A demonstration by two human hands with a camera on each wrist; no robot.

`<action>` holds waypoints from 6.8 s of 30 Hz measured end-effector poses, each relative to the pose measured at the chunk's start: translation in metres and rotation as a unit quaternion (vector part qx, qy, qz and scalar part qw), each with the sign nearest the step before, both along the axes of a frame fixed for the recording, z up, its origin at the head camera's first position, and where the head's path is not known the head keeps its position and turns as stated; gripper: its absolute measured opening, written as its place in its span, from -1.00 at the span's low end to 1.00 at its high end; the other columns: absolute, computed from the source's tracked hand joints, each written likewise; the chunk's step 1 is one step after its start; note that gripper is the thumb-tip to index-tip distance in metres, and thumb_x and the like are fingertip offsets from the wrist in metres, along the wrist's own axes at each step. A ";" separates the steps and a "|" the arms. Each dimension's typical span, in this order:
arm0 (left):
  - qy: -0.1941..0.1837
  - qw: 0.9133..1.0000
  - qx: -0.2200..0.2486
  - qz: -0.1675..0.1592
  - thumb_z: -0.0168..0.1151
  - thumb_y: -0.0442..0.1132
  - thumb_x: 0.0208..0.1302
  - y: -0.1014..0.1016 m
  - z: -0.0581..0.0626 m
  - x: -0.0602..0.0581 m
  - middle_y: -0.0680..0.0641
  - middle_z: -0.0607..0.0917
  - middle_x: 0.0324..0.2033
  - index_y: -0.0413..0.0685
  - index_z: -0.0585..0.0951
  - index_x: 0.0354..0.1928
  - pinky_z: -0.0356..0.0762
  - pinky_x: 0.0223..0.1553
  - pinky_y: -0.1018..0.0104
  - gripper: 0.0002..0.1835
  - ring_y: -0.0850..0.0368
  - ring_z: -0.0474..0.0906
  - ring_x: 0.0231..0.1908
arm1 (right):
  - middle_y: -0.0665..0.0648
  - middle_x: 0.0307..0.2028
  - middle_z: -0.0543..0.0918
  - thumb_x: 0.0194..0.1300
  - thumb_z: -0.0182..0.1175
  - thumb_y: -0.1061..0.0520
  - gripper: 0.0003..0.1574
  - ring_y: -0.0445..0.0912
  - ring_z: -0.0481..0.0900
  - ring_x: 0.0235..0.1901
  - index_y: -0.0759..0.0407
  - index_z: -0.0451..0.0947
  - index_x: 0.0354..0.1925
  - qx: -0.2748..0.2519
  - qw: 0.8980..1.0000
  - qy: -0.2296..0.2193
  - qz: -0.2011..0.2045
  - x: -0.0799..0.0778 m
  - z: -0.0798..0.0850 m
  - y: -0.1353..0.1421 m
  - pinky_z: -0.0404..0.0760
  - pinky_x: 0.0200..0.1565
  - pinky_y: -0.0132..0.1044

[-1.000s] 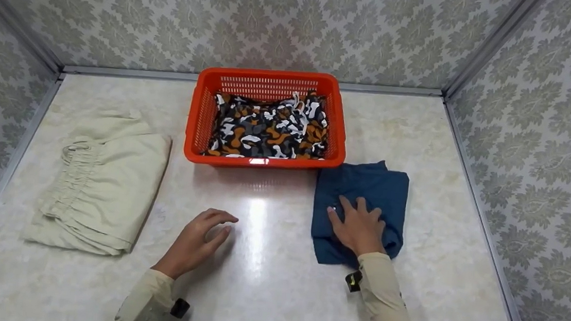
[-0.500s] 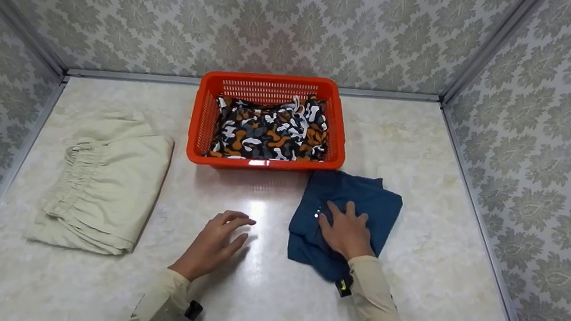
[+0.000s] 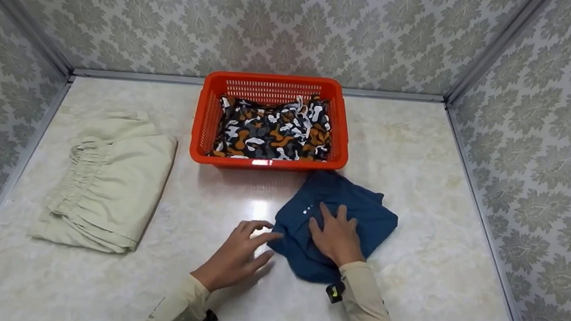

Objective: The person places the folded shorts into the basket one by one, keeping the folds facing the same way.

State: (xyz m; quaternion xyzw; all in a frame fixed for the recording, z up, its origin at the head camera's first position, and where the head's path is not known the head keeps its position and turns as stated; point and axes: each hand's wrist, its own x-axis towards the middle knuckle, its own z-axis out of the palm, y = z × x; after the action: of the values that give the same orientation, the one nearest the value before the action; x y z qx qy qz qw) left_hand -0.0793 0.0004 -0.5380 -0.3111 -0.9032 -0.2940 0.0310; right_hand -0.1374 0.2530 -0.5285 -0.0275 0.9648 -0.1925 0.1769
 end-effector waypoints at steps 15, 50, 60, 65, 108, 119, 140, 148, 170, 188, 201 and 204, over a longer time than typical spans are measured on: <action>-0.003 0.998 -0.054 -0.026 0.07 -0.02 0.56 -0.005 -0.004 -0.002 -0.10 0.33 0.47 0.21 0.47 0.43 0.36 0.30 -0.14 -0.54 -0.19 0.32 0.35 | 0.27 -0.06 0.31 0.57 -0.05 -0.16 -0.27 0.12 0.45 -0.19 0.15 0.26 0.52 -0.081 0.997 0.002 0.000 0.011 0.003 -0.043 0.42 -0.11 0.03; -0.090 0.988 -0.115 0.046 0.38 0.08 0.30 -0.020 -0.017 0.012 -0.23 0.19 0.48 0.18 0.51 0.41 0.18 0.39 -0.18 -0.36 -0.30 0.13 0.42 | 0.35 0.52 0.15 0.48 0.20 -0.02 -0.32 0.35 0.15 0.42 0.14 0.37 0.46 -0.125 0.985 0.096 0.070 -0.011 -0.013 -0.019 0.19 0.37 0.30; -0.136 0.981 -0.137 0.018 0.37 -0.01 0.32 -0.036 -0.010 0.000 -0.18 0.17 0.52 0.20 0.50 0.42 0.12 0.43 -0.18 -0.38 -0.25 0.04 0.48 | 0.40 0.31 0.33 0.46 0.23 -0.04 -0.33 0.28 0.28 0.15 0.09 0.41 0.44 -0.102 0.989 0.103 0.037 -0.003 -0.023 -0.020 0.38 0.15 0.20; -0.177 0.976 -0.130 0.008 0.39 -0.23 0.29 -0.048 -0.003 -0.010 -0.14 0.15 0.55 0.13 0.53 0.40 0.06 0.45 -0.19 -0.39 -0.25 -0.03 0.52 | 0.40 0.18 0.37 0.44 0.26 -0.05 -0.30 0.26 0.43 0.10 0.11 0.40 0.44 -0.129 0.987 0.095 -0.002 0.001 -0.021 -0.025 0.43 0.15 0.21; -0.197 0.973 -0.119 -0.014 0.52 -0.08 0.18 -0.001 -0.012 0.006 -0.13 -0.04 0.59 0.32 -0.08 0.64 -0.15 0.45 -0.33 0.16 -0.25 -0.20 0.55 | 0.18 0.17 0.63 0.36 0.34 -0.07 -0.34 -0.02 0.60 0.11 0.23 0.52 0.29 -0.461 0.858 -0.145 -0.176 0.035 -0.013 -0.048 0.55 0.16 -0.17; -0.208 0.974 -0.091 -0.013 0.54 -0.09 0.16 -0.004 -0.013 0.007 -0.10 -0.08 0.60 0.41 -0.16 0.63 -0.19 0.44 -0.35 0.22 -0.26 -0.22 0.55 | 0.14 0.52 0.21 0.34 0.36 -0.09 0.04 0.06 0.14 0.49 0.08 0.09 0.58 -0.453 0.872 -0.126 -0.135 0.041 -0.003 -0.054 0.10 0.45 0.13; -0.054 0.979 0.066 0.186 0.36 -0.10 0.35 -0.045 0.016 0.008 -0.08 0.58 0.20 0.12 0.64 0.24 0.48 0.16 -0.06 -0.57 -0.08 0.47 0.16 | 0.13 0.59 -0.05 0.56 0.05 0.16 -0.16 0.05 -0.15 0.57 0.03 -0.07 0.62 -0.471 0.868 -0.068 -0.143 0.041 -0.016 -0.049 -0.06 0.50 0.07; -0.171 0.913 0.177 0.327 0.39 -0.17 0.27 -0.075 0.006 -0.001 -0.25 0.55 0.21 0.01 0.57 0.30 0.42 0.19 -0.16 -0.46 -0.22 0.47 0.19 | 0.12 0.59 -0.02 0.56 0.03 0.19 -0.18 0.03 -0.08 0.55 -0.01 -0.05 0.62 -0.504 0.842 -0.106 -0.158 0.036 -0.019 -0.039 0.01 0.48 0.02; -0.389 0.809 0.337 0.283 0.47 -0.05 0.19 -0.055 -0.007 -0.023 -0.10 0.06 0.57 0.21 -0.01 0.61 0.13 0.42 -0.17 0.07 -0.18 0.20 0.44 | 0.10 0.60 -0.07 0.28 0.38 -0.22 0.21 0.06 -0.06 0.55 -0.11 -0.09 0.63 -0.499 0.815 -0.192 -0.221 0.024 -0.023 -0.033 0.02 0.48 0.10; -0.186 0.947 0.223 0.138 0.12 -0.51 0.36 -0.055 -0.018 -0.008 0.01 0.48 0.35 0.21 0.48 0.41 0.28 0.38 0.00 -0.36 0.07 0.34 0.37 | 0.20 0.60 -0.12 0.36 0.33 0.12 0.19 0.14 -0.07 0.55 -0.01 -0.23 0.64 -0.500 0.841 -0.142 -0.151 0.033 -0.020 -0.034 0.08 0.46 0.12; -0.071 0.962 0.241 0.110 0.08 -0.54 0.43 -0.055 0.010 -0.011 -0.19 0.58 0.21 0.04 0.60 0.30 0.43 0.29 0.08 -0.49 0.02 0.47 0.28 | 0.11 0.60 -0.09 0.42 0.26 0.19 0.11 0.06 -0.05 0.54 0.02 -0.20 0.64 -0.534 0.829 -0.108 -0.128 0.030 0.014 -0.029 0.02 0.49 0.08; -0.076 0.956 0.265 0.105 0.06 -0.53 0.45 -0.055 0.022 -0.015 -0.14 0.57 0.24 0.05 0.60 0.30 0.39 0.32 0.12 -0.50 0.07 0.44 0.31 | 0.12 0.60 -0.12 0.42 0.26 0.19 0.13 0.06 -0.07 0.54 0.02 -0.24 0.64 -0.536 0.829 -0.101 -0.121 0.025 0.026 -0.027 0.00 0.49 0.09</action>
State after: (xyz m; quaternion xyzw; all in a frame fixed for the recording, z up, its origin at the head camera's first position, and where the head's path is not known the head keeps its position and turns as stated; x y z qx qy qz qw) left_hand -0.0943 -0.0546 -0.5164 -0.1719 -0.8204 -0.5403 0.0743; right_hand -0.1124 0.2260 -0.5021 0.0186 0.6823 -0.7011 0.2065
